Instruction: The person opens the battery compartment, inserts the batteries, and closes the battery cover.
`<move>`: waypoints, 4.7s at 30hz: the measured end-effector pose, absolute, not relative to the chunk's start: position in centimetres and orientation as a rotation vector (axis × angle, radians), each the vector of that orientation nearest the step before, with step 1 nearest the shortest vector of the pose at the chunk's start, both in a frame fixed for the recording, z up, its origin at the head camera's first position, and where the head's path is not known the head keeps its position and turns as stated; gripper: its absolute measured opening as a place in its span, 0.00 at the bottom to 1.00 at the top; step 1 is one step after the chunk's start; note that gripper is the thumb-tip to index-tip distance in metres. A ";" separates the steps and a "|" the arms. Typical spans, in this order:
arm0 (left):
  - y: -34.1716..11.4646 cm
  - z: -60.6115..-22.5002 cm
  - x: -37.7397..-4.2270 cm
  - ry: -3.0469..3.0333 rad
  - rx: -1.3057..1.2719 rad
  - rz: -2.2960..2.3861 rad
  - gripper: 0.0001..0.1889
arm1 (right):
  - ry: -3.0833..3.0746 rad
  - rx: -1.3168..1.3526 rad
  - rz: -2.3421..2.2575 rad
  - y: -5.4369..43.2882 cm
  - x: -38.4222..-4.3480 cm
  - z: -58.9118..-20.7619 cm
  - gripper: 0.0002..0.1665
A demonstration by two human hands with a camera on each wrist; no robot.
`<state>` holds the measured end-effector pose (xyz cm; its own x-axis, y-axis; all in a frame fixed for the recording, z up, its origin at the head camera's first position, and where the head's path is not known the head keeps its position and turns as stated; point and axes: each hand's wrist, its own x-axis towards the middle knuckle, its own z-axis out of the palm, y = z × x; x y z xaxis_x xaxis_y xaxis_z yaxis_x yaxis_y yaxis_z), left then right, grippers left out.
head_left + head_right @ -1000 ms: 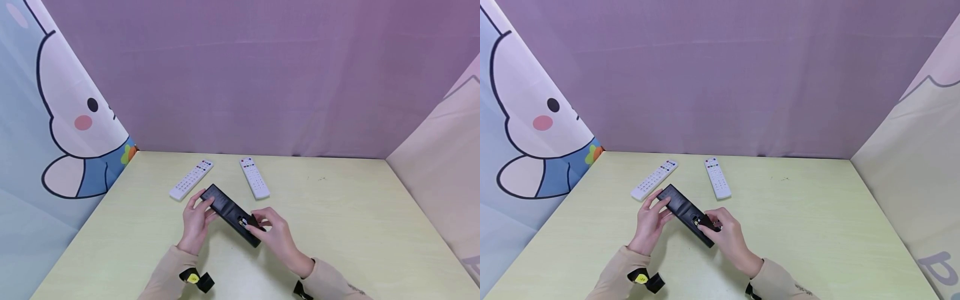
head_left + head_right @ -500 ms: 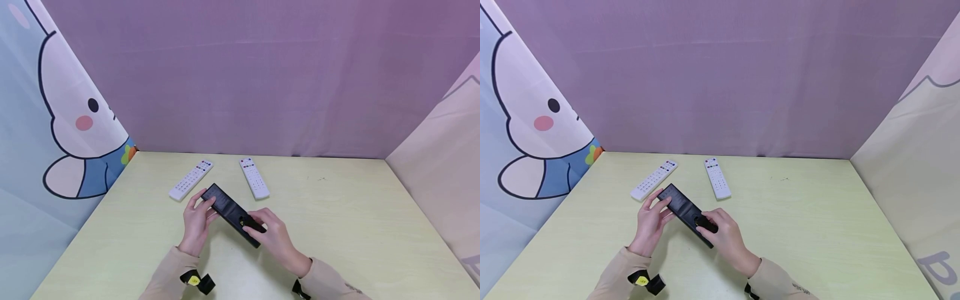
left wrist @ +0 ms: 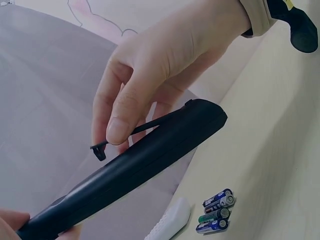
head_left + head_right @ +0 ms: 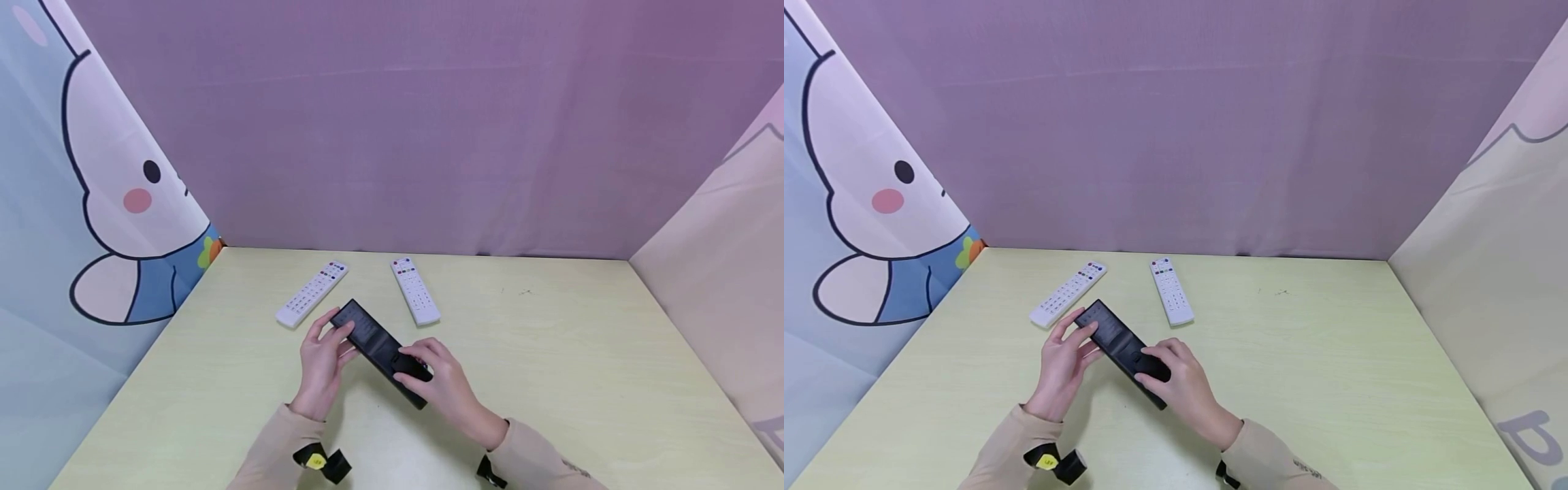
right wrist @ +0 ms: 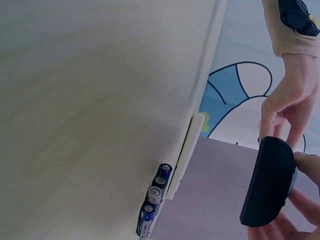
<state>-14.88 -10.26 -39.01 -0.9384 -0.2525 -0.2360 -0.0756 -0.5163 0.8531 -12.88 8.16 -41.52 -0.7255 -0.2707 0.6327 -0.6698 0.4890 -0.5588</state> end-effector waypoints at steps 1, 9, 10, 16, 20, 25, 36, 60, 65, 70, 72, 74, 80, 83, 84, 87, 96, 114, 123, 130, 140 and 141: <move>-10.3 -39.0 -14.9 -1.488 0.508 -2.600 0.23 | -2.278 0.776 1.152 8.2 -12.9 -41.5 0.21; -10.3 -38.9 -14.8 -1.480 0.492 -2.612 0.23 | -2.297 0.814 1.144 8.3 -13.0 -41.7 0.21; -10.3 -38.9 -14.7 -1.480 0.492 -2.613 0.23 | -2.303 0.819 1.133 8.4 -13.0 -41.7 0.21; -10.5 -39.0 -14.8 -1.497 0.500 -2.607 0.24 | -2.418 0.823 1.090 8.7 -12.7 -41.6 0.28; -10.6 -38.9 -14.8 -1.499 0.505 -2.605 0.24 | -2.462 0.907 0.988 9.1 -12.4 -41.7 0.35; -10.7 -38.8 -14.8 -1.470 0.500 -2.623 0.24 | -2.406 1.020 0.873 9.3 -12.3 -42.0 0.42; -10.8 -38.6 -14.6 -1.482 0.507 -2.619 0.22 | -2.306 1.142 0.827 9.4 -12.5 -42.3 0.42; -11.2 -37.8 -14.1 -1.465 0.485 -2.636 0.23 | -2.260 1.118 0.703 9.2 -11.7 -41.6 0.44; -11.4 -37.8 -14.1 -1.448 0.503 -2.635 0.23 | -2.257 1.073 0.691 9.4 -11.4 -41.4 0.40; -11.5 -37.8 -14.2 -1.445 0.526 -2.622 0.22 | -2.231 1.085 0.706 9.6 -11.4 -41.4 0.32; -11.5 -37.8 -14.2 -1.440 0.526 -2.618 0.22 | -2.217 1.094 0.718 9.7 -11.4 -41.4 0.32; -11.5 -37.8 -14.2 -1.442 0.528 -2.613 0.22 | -2.195 1.106 0.728 9.7 -11.5 -41.5 0.35; -11.5 -37.9 -14.3 -1.450 0.510 -2.621 0.24 | -2.116 1.135 0.750 9.7 -11.7 -41.7 0.33; -11.5 -38.0 -14.4 -1.471 0.484 -2.622 0.25 | -2.146 1.115 0.800 9.7 -11.6 -41.8 0.33; -11.5 -38.0 -14.4 -1.475 0.481 -2.621 0.24 | -2.159 1.105 0.823 9.7 -11.6 -41.9 0.33; -11.6 -38.0 -14.4 -1.493 0.443 -2.620 0.23 | -2.205 1.067 0.918 9.6 -11.4 -41.9 0.33; -11.9 -38.4 -14.6 -1.602 0.307 -2.601 0.22 | -2.443 0.860 1.630 9.7 -10.7 -41.3 0.28; -12.0 -38.7 -14.5 -1.902 0.244 -2.479 0.30 | -2.414 0.446 2.543 9.7 -10.2 -39.9 0.30; -11.6 -38.7 -14.3 -1.787 0.387 -2.493 0.31 | -2.427 0.323 2.588 9.4 -10.0 -40.1 0.30; -11.6 -38.8 -14.2 -1.732 0.445 -2.472 0.30 | -2.447 0.426 2.590 9.3 -10.1 -40.1 0.30; -12.1 -38.6 -14.4 -1.736 0.464 -2.425 0.31 | -2.541 0.700 2.348 10.1 -10.8 -40.0 0.25; -12.1 -38.6 -14.4 -1.741 0.461 -2.419 0.31 | -2.551 0.732 2.309 10.2 -10.9 -40.0 0.24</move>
